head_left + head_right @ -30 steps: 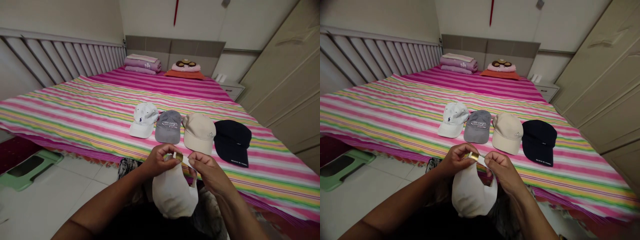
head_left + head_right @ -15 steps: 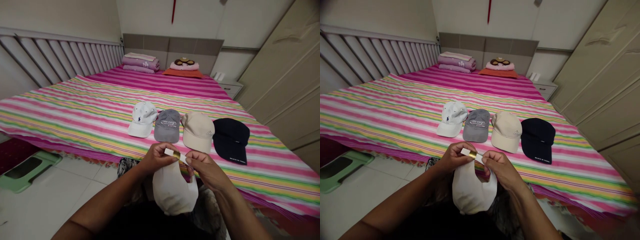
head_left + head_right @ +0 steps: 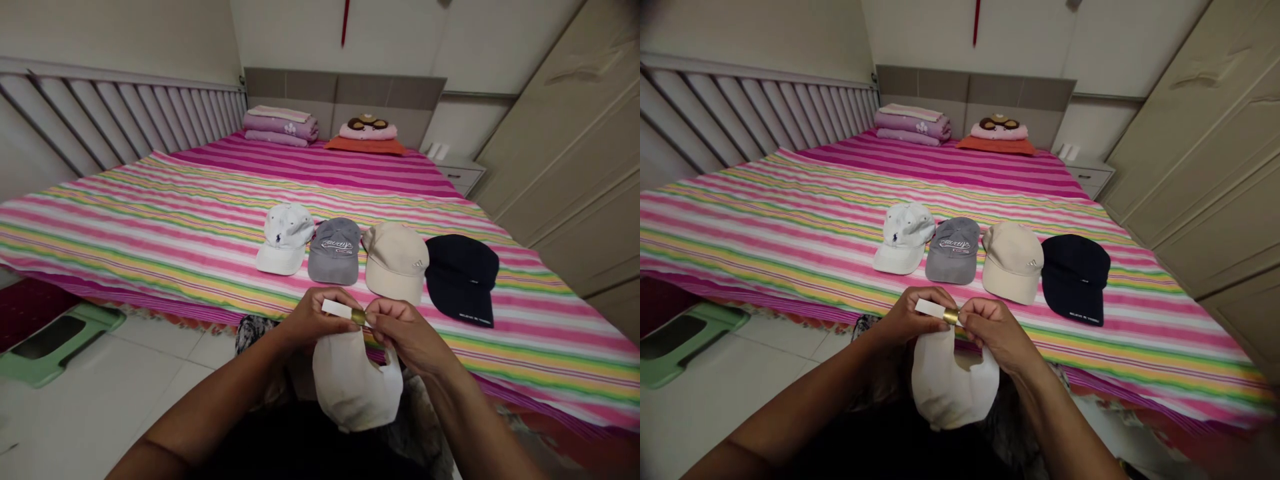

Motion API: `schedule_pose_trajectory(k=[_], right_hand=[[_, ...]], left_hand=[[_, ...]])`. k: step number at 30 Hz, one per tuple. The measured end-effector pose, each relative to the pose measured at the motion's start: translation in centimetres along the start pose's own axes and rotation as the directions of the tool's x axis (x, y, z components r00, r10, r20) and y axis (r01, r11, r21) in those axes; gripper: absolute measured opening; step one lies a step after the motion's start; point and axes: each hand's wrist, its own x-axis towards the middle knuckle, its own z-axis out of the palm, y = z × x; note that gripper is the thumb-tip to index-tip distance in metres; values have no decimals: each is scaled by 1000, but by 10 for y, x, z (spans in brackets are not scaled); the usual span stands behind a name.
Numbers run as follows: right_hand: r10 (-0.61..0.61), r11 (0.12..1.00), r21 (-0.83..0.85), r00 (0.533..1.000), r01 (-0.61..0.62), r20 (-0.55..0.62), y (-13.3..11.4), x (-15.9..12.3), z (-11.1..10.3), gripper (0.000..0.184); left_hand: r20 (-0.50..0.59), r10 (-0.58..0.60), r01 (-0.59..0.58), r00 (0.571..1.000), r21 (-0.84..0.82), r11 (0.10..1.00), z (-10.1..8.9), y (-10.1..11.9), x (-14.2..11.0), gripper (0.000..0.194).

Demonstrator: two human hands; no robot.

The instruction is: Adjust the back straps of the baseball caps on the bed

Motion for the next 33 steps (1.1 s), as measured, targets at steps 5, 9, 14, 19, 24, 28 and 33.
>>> schedule_pose_trajectory(k=[5, 9, 14, 19, 24, 28, 33], right_hand=[[43, 999, -8, 999, -43, -13, -4, -1, -2, 18], [58, 998, 5, 998, -58, -3, -5, -1, -4, 22], [58, 998, -22, 997, -57, 60, -5, 1, -6, 23], [83, 995, -73, 988, -74, 131, -7, 0, -11, 23], [121, 988, -121, 974, -99, 192, -11, -1, -20, 30], [160, 978, -173, 943, -112, 293, -7, 0, -26, 34], [169, 974, -179, 973, -140, 160, 1, 4, -25, 25]], left_hand=[[102, -93, 106, 991, -135, 985, -4, -1, -1, 38], [197, -121, 175, 973, -284, 943, -9, -3, 1, 47], [187, -224, 262, 957, -214, 941, -11, 1, 8, 38], [272, -375, 421, 886, -134, 897, -12, 5, 13, 29], [273, -387, 444, 881, -187, 877, -12, -1, 12, 27], [248, -415, 468, 875, -213, 858, -10, -4, 11, 27], [240, -441, 489, 865, -206, 848, -8, -1, 11, 29]])
